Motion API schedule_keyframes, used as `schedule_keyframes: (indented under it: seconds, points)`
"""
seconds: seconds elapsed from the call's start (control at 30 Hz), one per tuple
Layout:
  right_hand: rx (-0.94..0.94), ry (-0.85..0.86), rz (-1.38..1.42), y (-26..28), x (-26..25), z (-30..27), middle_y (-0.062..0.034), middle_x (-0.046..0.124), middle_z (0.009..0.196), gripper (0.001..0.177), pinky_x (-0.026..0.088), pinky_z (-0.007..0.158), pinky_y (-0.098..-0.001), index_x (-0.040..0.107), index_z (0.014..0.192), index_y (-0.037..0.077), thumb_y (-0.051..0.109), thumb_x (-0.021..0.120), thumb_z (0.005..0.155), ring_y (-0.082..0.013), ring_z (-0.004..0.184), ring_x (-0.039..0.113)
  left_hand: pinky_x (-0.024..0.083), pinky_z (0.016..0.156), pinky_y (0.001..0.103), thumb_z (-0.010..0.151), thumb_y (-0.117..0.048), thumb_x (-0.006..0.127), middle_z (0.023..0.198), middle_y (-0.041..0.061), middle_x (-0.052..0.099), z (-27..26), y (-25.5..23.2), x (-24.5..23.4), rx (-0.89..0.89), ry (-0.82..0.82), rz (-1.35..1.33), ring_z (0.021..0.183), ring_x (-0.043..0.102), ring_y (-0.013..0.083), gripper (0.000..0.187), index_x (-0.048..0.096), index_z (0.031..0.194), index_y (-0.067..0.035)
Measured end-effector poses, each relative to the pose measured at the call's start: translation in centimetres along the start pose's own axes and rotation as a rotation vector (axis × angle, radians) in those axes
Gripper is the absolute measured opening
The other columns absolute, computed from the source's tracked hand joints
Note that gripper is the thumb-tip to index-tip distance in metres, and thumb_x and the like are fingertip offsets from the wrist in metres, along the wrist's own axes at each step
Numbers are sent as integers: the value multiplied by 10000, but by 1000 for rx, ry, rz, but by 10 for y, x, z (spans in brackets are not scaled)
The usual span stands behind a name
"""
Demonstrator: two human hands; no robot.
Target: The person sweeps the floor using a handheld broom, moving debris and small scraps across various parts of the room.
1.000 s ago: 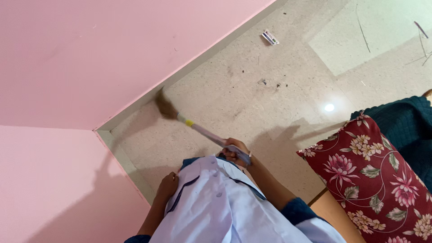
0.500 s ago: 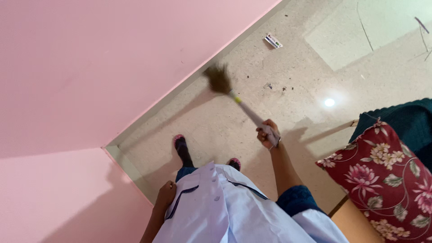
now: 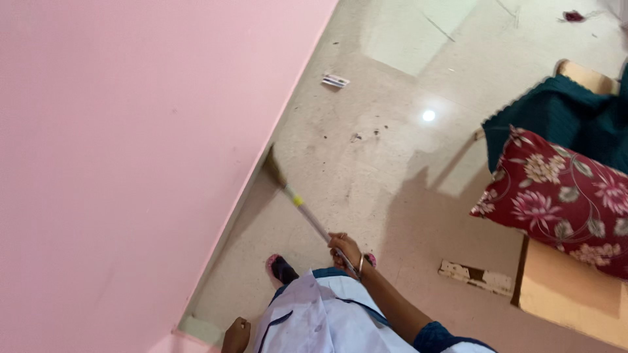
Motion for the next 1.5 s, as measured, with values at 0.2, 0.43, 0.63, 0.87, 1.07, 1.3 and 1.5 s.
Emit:
schedule_keyframes:
  seconds: [0.2,0.43,0.63,0.87,1.07,1.3,1.5]
  points:
    - [86,-96,322,5,-50,17,-108,574,677,198,321,340,-269,575,976,69,207,675,877,-122,404,436,558,935,450,926,-381,579,1093,207,747,30,-53,-46,149,-14,6,1076,701,401,373,682,1123,-81]
    - [-111,-176,189,97,-62,45,-63,564,631,311,311,322,-259,690,1099,68,177,662,809,-95,378,415,555,910,444,938,-374,571,1055,216,750,27,-137,-78,242,19,19,1043,710,388,361,680,1122,-84]
    - [-203,-264,-53,110,-1,48,-61,534,640,376,401,340,-292,643,1145,27,103,719,784,-136,408,473,570,914,426,919,-375,583,1068,202,754,34,-134,-69,171,23,-78,1040,727,376,379,680,1147,-89]
    - [-43,-74,281,101,-41,9,-82,551,627,259,279,312,-255,592,1027,40,229,681,874,-104,355,407,537,994,435,935,-412,597,1130,222,735,91,-81,-38,49,59,187,1106,707,378,376,701,1056,-72]
    - [-49,-121,395,121,-75,19,-78,553,655,328,291,334,-242,597,1179,47,167,649,878,-87,377,399,550,971,430,942,-387,585,1105,201,740,139,-147,-53,272,102,298,1094,712,360,329,679,1057,-94]
    - [-99,-243,114,169,-39,16,-60,507,663,449,296,344,-273,558,1266,100,123,672,833,-111,392,379,550,962,437,928,-346,595,1116,185,743,204,-217,-142,394,148,384,1104,701,359,296,663,1098,-113]
    - [-172,-349,436,167,19,-12,-117,549,655,423,312,327,-305,542,1278,128,176,573,858,-154,351,380,537,992,452,915,-352,583,1160,189,724,277,-277,-214,465,146,465,1135,683,369,345,645,1169,-128]
Point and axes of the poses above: each hand's wrist, its own z-axis towards the middle knuckle, its own x-axis out of the palm, y = z × x, the point moved 4 cm from there along z, towards the middle knuckle
